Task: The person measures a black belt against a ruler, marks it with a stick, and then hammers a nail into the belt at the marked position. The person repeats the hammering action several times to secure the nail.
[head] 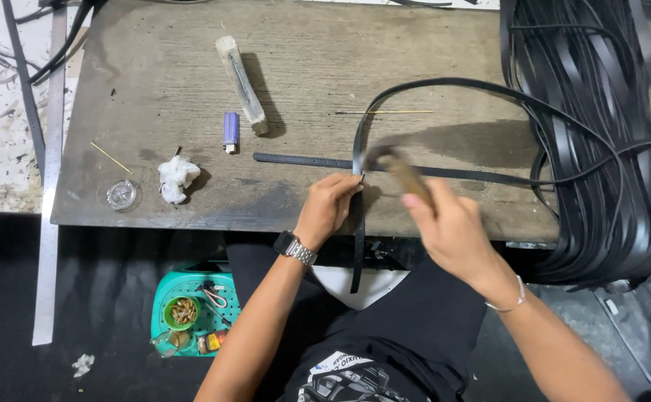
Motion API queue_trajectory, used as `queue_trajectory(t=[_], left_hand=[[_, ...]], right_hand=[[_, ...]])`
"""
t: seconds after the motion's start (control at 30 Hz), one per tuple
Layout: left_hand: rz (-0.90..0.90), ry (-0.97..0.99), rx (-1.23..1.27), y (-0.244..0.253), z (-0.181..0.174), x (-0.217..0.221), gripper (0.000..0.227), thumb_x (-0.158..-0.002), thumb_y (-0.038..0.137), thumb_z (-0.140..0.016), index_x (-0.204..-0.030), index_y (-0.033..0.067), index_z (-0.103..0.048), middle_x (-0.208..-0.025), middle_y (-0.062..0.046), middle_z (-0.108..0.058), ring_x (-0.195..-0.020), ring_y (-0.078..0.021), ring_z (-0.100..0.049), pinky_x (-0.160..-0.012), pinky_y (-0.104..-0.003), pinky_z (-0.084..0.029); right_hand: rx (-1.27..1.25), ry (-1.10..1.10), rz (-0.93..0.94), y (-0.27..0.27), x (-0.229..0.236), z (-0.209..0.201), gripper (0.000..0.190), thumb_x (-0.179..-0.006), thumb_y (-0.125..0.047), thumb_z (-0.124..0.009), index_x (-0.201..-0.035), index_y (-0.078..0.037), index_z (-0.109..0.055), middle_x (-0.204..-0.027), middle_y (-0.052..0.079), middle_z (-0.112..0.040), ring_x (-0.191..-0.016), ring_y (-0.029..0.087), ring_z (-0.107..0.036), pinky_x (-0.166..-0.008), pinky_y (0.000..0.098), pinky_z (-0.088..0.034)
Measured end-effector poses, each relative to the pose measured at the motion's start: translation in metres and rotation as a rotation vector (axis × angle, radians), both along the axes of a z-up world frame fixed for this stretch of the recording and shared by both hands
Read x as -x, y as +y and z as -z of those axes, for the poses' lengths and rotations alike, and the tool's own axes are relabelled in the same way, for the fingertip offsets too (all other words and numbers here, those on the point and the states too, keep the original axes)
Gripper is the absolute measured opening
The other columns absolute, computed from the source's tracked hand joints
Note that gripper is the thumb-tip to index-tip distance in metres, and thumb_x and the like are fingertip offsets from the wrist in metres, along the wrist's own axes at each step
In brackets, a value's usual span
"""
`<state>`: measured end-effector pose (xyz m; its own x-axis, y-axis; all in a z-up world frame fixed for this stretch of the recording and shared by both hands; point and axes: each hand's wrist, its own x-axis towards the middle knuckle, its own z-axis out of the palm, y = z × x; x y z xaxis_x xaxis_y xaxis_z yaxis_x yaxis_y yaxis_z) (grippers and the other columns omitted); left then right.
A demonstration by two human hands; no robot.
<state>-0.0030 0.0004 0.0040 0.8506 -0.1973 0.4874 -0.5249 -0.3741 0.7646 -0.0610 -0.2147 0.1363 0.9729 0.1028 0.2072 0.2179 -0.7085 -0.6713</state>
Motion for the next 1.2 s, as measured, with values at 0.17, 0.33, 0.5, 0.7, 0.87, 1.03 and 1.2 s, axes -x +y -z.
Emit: queue_trajectory(t=[0.17,0.33,0.5,0.7,0.87,1.03,1.2], left_hand=[[0.000,0.024,0.002,0.000,0.000,-0.001,0.025,-0.093,-0.006,-0.064,-0.109,0.0068,-0.077,-0.090,-0.013,-0.074,-0.088,-0.0368,-0.074,-0.073,-0.041,-0.063],[-0.026,-0.001,-0.039,-0.002,0.007,-0.002,0.021,-0.093,-0.003,-0.069,-0.108,0.0086,-0.078,-0.094,-0.009,-0.076,-0.090,-0.0313,-0.075,-0.074,-0.036,-0.063],[-0.012,0.052,0.030,-0.002,-0.010,0.001,0.023,-0.092,-0.009,-0.067,-0.109,0.0016,-0.077,-0.092,-0.016,-0.075,-0.088,-0.0371,-0.074,-0.076,-0.041,-0.064],[-0.011,0.113,0.065,0.000,-0.012,0.001,0.025,-0.092,-0.011,-0.066,-0.109,0.0028,-0.078,-0.091,-0.016,-0.076,-0.087,-0.0371,-0.075,-0.075,-0.042,-0.064],[-0.055,0.190,0.151,0.001,-0.023,-0.002,0.013,-0.093,0.002,-0.073,-0.098,0.0111,-0.081,-0.079,-0.010,-0.076,-0.082,-0.0340,-0.075,-0.070,-0.038,-0.062],[-0.173,0.287,0.397,0.007,-0.035,-0.001,0.010,-0.095,0.005,-0.071,-0.095,0.0085,-0.081,-0.076,-0.011,-0.078,-0.073,-0.0209,-0.078,-0.070,-0.032,-0.062],[-0.148,0.264,0.337,0.005,-0.026,-0.002,0.011,-0.092,0.002,-0.074,-0.098,0.0084,-0.081,-0.080,-0.013,-0.078,-0.075,-0.0263,-0.078,-0.067,-0.035,-0.062]], right_hand=[[0.062,0.142,-0.013,-0.007,-0.012,-0.001,0.032,-0.106,-0.037,-0.060,-0.095,-0.007,-0.066,-0.053,0.012,-0.060,-0.053,0.029,-0.066,-0.048,0.0357,-0.049],[0.316,0.010,0.227,-0.034,-0.041,0.048,0.038,-0.108,-0.042,-0.058,-0.121,-0.007,-0.063,-0.081,0.026,-0.068,-0.078,0.048,-0.069,-0.069,0.0578,-0.046],[0.628,-0.276,0.266,-0.040,-0.060,0.089,0.033,-0.098,-0.023,-0.072,-0.124,-0.005,-0.067,-0.104,0.017,-0.064,-0.099,0.037,-0.060,-0.083,0.0497,-0.046],[0.402,-0.318,-0.081,0.008,-0.057,0.097,0.048,-0.093,-0.036,-0.070,-0.137,-0.019,-0.063,-0.132,0.015,-0.055,-0.131,0.037,-0.046,-0.105,0.0565,-0.030],[0.357,-0.239,-0.267,0.028,-0.046,0.098,0.048,-0.094,-0.043,-0.068,-0.134,-0.016,-0.066,-0.152,0.020,-0.048,-0.150,0.042,-0.033,-0.119,0.0585,-0.020],[0.321,-0.204,-0.260,0.025,-0.031,0.100,0.054,-0.091,-0.057,-0.069,-0.132,-0.023,-0.068,-0.153,0.016,-0.048,-0.153,0.038,-0.030,-0.121,0.0594,-0.011],[0.299,-0.200,-0.240,0.025,-0.030,0.100,0.067,-0.089,-0.060,-0.070,-0.141,-0.018,-0.061,-0.155,0.016,-0.046,-0.153,0.038,-0.030,-0.121,0.0607,-0.009]])
